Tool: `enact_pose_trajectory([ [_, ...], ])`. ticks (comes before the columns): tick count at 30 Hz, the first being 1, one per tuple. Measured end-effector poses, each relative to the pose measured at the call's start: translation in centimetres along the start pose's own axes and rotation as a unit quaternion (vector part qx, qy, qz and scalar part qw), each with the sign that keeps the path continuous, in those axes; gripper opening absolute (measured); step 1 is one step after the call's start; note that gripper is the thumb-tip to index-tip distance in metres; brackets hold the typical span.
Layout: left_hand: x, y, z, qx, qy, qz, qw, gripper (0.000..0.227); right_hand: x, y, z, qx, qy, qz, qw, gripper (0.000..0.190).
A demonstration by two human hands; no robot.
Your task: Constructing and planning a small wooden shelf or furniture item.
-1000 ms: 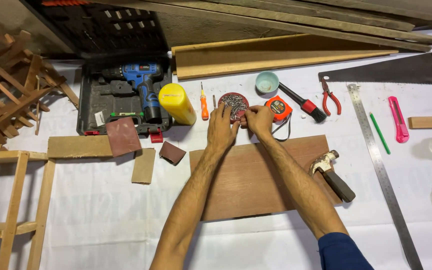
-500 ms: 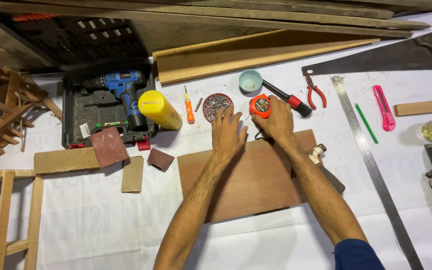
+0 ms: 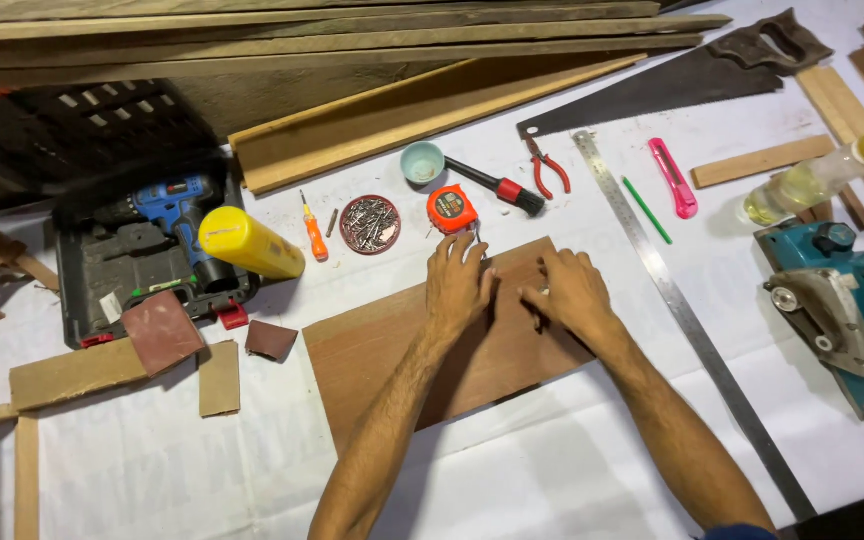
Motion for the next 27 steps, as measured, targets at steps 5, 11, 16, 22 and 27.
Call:
enact_pose_trajectory([
  [5,4.5,-2.9,-2.5,-0.009,0.013,0.039,0.999,0.041,-2.5,5.5,-1.1,-0.047,-0.072,-0.049,0.995,0.085],
  [11,7.1,-8.1,-3.8,-0.066,-0.073,0.08,0.992,0.059,-1.3,5.9,-4.3,-0.059,-0.093,-0.047,0.993,0.071],
  [16,11.2,-10.0,-1.2,-0.092,-0.162,0.072,0.98,0.063,-0.2,4.7,-6.5,-0.113,-0.142,-0.115,0.977,0.054],
  [22,12.2,-10.9,-0.8,-0.093,-0.164,0.108,0.976,0.06,-0.7,0.1,-9.4,-0.04,-0.17,-0.204,0.963,0.038],
  [27,11.5,-11.7,-0.6,-0.085,-0.147,0.139,0.976,0.062,-0.4,-3.7,-10.1,-0.081,-0.1,-0.259,0.957,0.04],
])
Point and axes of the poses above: each hand's wrist, its own y-axis away from the middle knuckle, its own x-axis out of the palm, z = x × y, the point moved 4 cm from there along -y, towards the middle knuckle
